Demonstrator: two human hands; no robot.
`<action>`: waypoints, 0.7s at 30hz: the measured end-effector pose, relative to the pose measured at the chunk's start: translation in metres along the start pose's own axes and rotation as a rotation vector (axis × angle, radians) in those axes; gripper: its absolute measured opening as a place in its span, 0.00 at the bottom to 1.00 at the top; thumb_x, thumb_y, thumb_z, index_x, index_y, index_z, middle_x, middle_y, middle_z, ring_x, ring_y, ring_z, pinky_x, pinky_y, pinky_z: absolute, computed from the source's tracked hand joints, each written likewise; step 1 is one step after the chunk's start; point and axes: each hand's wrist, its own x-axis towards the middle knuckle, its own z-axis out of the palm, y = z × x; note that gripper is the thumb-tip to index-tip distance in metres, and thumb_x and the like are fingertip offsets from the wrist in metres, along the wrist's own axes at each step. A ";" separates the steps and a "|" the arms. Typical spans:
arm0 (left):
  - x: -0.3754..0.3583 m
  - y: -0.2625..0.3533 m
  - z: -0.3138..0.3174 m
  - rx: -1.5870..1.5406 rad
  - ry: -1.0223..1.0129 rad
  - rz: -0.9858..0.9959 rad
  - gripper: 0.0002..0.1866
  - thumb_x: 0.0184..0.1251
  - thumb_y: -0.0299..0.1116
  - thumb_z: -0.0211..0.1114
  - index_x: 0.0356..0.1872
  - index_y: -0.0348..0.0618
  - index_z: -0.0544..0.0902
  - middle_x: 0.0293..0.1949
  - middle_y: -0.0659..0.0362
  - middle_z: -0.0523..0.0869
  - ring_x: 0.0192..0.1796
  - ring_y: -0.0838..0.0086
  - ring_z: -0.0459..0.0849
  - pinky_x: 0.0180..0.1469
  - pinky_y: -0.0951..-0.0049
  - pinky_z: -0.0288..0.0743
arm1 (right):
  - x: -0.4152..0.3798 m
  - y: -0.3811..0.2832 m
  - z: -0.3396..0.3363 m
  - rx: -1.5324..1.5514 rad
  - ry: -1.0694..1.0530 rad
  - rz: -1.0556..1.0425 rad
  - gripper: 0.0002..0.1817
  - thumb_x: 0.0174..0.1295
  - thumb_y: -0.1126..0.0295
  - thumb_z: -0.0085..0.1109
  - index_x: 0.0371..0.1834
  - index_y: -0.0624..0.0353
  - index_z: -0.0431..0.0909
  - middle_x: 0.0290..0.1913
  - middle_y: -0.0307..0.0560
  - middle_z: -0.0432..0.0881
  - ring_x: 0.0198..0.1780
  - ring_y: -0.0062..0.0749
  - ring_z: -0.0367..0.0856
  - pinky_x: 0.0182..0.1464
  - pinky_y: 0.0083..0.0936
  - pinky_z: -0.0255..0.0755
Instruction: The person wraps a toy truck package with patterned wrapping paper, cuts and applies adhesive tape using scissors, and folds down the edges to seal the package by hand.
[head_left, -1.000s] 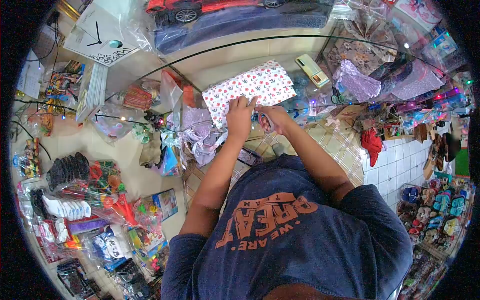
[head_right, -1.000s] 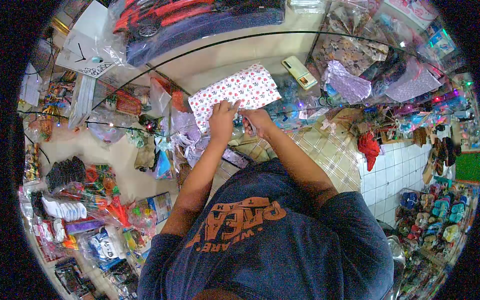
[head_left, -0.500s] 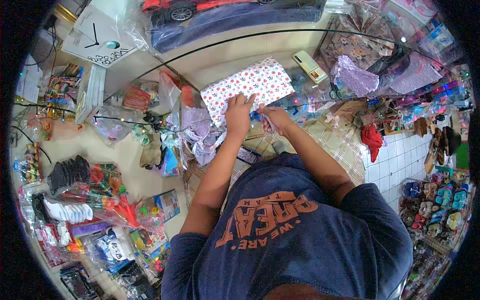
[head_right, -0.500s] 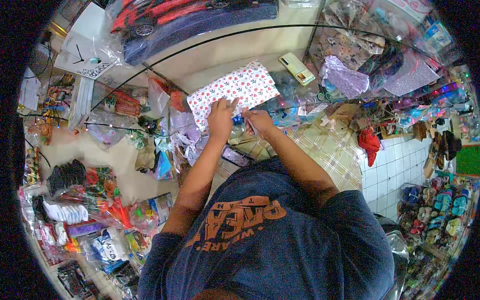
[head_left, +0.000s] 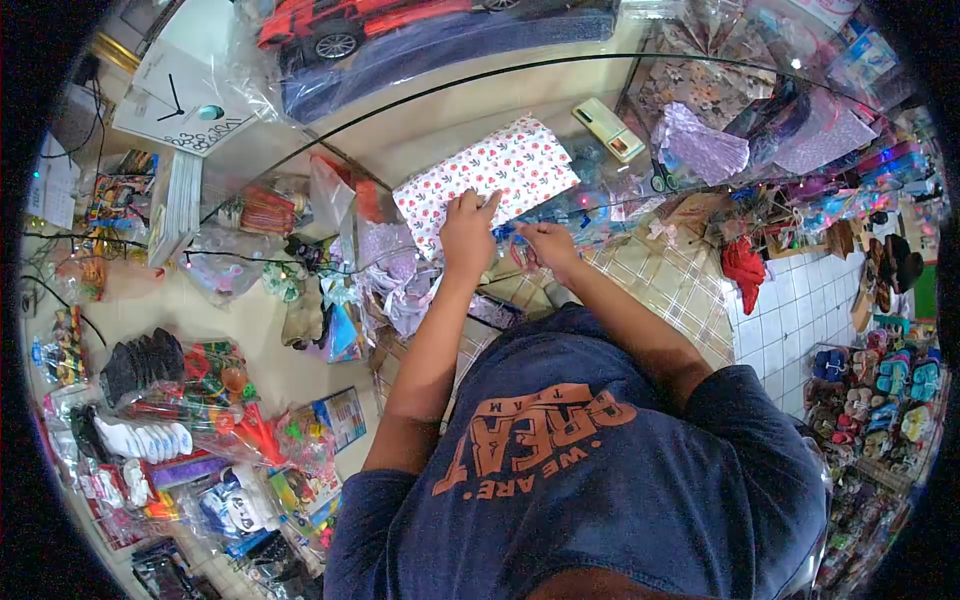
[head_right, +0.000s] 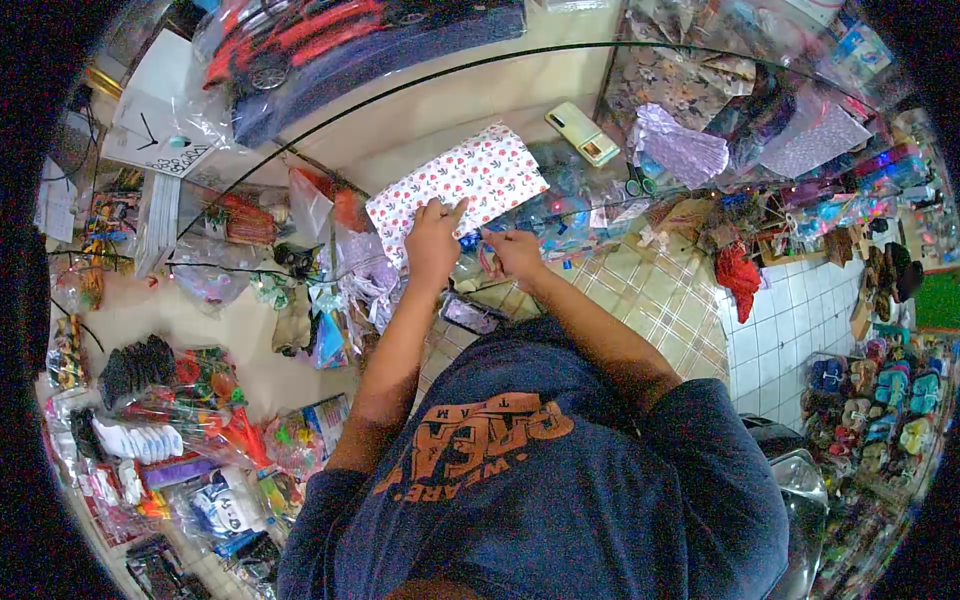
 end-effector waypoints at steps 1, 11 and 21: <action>0.000 -0.001 0.000 -0.001 0.001 0.008 0.24 0.55 0.24 0.64 0.54 0.59 0.87 0.40 0.61 0.78 0.47 0.63 0.78 0.43 0.63 0.80 | 0.002 0.001 0.000 -0.038 0.023 0.001 0.19 0.67 0.58 0.64 0.28 0.65 0.79 0.15 0.47 0.77 0.13 0.30 0.76 0.15 0.27 0.65; 0.006 0.008 0.004 -0.025 0.119 -0.033 0.14 0.58 0.42 0.72 0.46 0.58 0.91 0.35 0.60 0.78 0.43 0.63 0.79 0.41 0.62 0.79 | 0.018 0.016 0.005 -0.221 0.096 -0.102 0.24 0.66 0.54 0.66 0.21 0.65 0.78 0.14 0.46 0.76 0.13 0.31 0.76 0.15 0.28 0.68; 0.005 0.013 0.009 -0.053 0.188 -0.100 0.13 0.54 0.40 0.74 0.42 0.55 0.92 0.47 0.58 0.80 0.51 0.58 0.78 0.49 0.61 0.77 | 0.019 0.008 0.008 -0.201 0.095 -0.052 0.25 0.67 0.56 0.65 0.18 0.65 0.78 0.14 0.46 0.77 0.12 0.30 0.75 0.14 0.29 0.66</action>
